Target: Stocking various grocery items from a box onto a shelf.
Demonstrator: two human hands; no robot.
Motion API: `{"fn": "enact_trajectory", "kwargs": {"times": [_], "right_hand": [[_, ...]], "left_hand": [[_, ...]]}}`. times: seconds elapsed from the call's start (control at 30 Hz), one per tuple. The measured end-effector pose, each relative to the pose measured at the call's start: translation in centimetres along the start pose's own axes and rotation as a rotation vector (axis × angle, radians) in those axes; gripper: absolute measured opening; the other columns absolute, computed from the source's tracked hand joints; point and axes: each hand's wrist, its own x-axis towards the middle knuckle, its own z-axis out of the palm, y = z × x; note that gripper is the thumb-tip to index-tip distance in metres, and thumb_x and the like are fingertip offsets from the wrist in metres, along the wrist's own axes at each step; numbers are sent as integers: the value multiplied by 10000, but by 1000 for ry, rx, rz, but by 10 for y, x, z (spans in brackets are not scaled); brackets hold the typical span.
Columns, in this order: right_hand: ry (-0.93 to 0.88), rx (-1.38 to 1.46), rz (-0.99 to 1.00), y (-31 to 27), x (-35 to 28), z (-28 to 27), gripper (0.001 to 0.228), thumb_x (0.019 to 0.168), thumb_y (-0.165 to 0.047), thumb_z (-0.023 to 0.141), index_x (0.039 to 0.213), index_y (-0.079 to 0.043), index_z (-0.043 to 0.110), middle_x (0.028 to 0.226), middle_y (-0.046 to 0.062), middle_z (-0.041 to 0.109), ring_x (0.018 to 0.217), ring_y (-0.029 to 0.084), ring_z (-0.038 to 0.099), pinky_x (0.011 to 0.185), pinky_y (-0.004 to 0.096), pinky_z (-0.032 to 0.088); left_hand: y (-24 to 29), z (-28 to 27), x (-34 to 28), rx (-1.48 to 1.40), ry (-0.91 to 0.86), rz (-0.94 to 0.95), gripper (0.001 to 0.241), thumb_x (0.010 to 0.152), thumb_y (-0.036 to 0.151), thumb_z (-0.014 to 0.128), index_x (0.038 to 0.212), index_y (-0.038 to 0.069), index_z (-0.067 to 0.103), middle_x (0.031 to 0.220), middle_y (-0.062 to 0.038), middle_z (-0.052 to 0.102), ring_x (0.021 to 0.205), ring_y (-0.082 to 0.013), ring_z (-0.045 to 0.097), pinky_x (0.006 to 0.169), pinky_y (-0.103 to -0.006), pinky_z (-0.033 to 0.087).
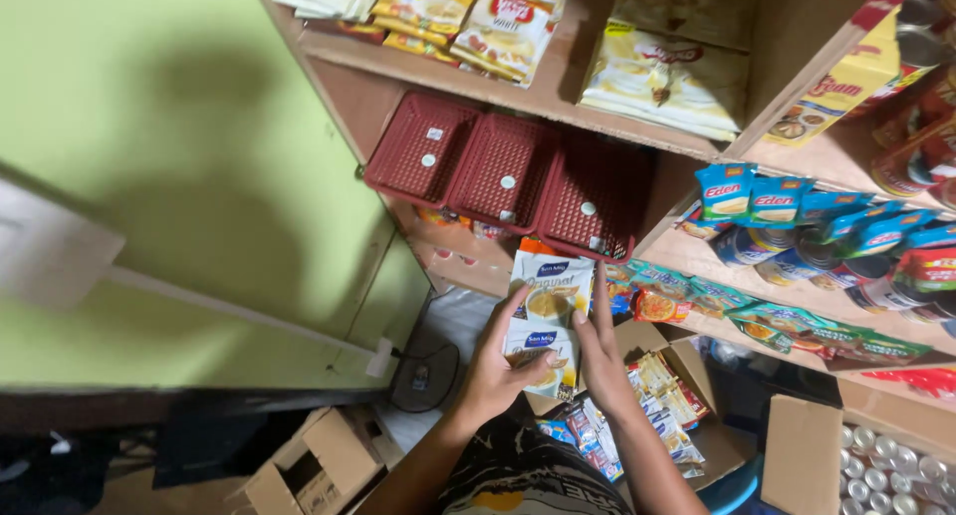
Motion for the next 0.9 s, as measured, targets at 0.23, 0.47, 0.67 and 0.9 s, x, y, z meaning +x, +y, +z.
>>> {"fn": "enact_trajectory", "kwargs": {"times": [0.23, 0.47, 0.67, 0.9], "right_hand": [[91, 125, -12, -20, 4, -2, 714, 1009, -187, 393, 1653, -70, 108, 1737, 126, 143, 1557, 254, 226, 1225, 355, 208], [136, 344, -83, -35, 7, 0, 709, 1008, -163, 391, 1662, -61, 138, 1669, 200, 294, 1494, 291, 366, 1202, 372, 302], [273, 119, -69, -59, 21, 11, 772, 978, -18, 428, 1665, -99, 84, 1660, 167, 291, 1412, 230, 415, 1108, 321, 371], [321, 246, -23, -76, 38, 22, 775, 974, -13, 437, 1670, -113, 112, 1687, 142, 264, 1408, 207, 393, 1091, 317, 348]], "left_hand": [[24, -8, 41, -428, -99, -202, 878, 886, -49, 718, 1618, 18, 239, 1482, -107, 509, 1177, -140, 623, 960, -305, 552], [36, -9, 66, -323, -146, 5, 878, 907, 7, 751, 1628, -11, 250, 1578, -180, 455, 1373, -228, 531, 1138, -369, 482], [41, -11, 72, 116, -200, 209, 828, 944, 145, 747, 1615, -16, 289, 1666, -257, 364, 1575, -357, 359, 1297, -449, 298], [45, -40, 85, -29, -301, 161, 857, 1031, 300, 669, 1655, -8, 168, 1718, -260, 270, 1599, -358, 320, 1320, -438, 267]]}}
